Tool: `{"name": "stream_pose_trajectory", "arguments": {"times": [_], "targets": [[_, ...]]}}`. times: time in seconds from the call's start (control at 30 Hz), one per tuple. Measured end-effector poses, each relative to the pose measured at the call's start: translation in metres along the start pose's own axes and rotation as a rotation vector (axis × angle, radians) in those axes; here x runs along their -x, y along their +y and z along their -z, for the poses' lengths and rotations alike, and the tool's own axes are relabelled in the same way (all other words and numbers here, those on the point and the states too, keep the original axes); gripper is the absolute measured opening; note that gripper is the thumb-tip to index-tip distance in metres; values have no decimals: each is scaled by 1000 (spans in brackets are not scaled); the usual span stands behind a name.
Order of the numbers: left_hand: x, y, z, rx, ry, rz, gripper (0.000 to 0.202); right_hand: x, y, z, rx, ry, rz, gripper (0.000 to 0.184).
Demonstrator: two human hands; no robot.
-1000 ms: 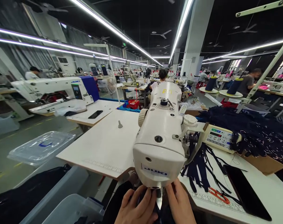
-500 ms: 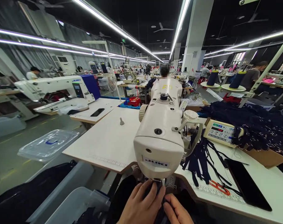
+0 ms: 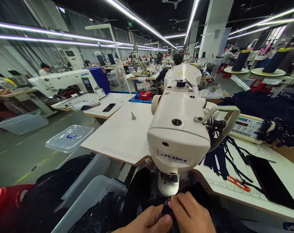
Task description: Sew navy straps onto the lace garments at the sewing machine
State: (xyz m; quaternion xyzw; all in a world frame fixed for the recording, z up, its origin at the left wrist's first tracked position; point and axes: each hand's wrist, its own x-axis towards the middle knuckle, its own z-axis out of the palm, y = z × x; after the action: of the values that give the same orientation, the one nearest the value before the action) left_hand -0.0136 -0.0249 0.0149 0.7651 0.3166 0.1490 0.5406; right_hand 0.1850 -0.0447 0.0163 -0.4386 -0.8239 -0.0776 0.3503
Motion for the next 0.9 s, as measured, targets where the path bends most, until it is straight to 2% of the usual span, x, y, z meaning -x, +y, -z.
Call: {"name": "stream_pose_trajectory", "arguments": {"times": [0.07, 0.13, 0.2, 0.23, 0.3, 0.37, 0.43, 0.5, 0.57, 0.6, 0.73, 0.8, 0.9], "targets": [[0, 5, 3, 67, 56, 13, 60, -8, 2, -8, 181, 59, 129, 24], [-1, 7, 5, -4, 190, 56, 53, -18, 3, -13, 243, 75, 167, 29], [-2, 5, 7, -253, 409, 53, 42, -24, 4, -17, 255, 70, 132, 29], [-2, 4, 8, -422, 520, 9, 38, -25, 5, -19, 255, 63, 91, 28], [-2, 2, 13, -745, 711, -126, 28, -24, 6, -23, 242, 33, -7, 27], [-4, 0, 18, -942, 837, -280, 23, -19, 7, -27, 210, 29, -113, 27], [-7, -2, 19, -1032, 816, -415, 29, -13, 9, -29, 124, 60, -201, 25], [-11, -5, 18, -1103, 676, -487, 32, -7, 12, -30, -30, 96, -287, 21], [-14, -7, 14, -1168, 554, -448, 34, -1, 16, -30, -217, 73, -369, 20], [-15, -7, 13, -1182, 532, -413, 35, 2, 18, -30, -303, 41, -410, 20], [-18, -4, 8, -1163, 541, -345, 34, 7, 25, -31, -496, -55, -660, 19], [-19, -2, 5, -1180, 569, -332, 33, 5, 27, -34, -534, -31, -786, 21], [-22, 0, 1, -1207, 611, -304, 34, 0, 29, -37, -535, 26, -842, 23]]}}
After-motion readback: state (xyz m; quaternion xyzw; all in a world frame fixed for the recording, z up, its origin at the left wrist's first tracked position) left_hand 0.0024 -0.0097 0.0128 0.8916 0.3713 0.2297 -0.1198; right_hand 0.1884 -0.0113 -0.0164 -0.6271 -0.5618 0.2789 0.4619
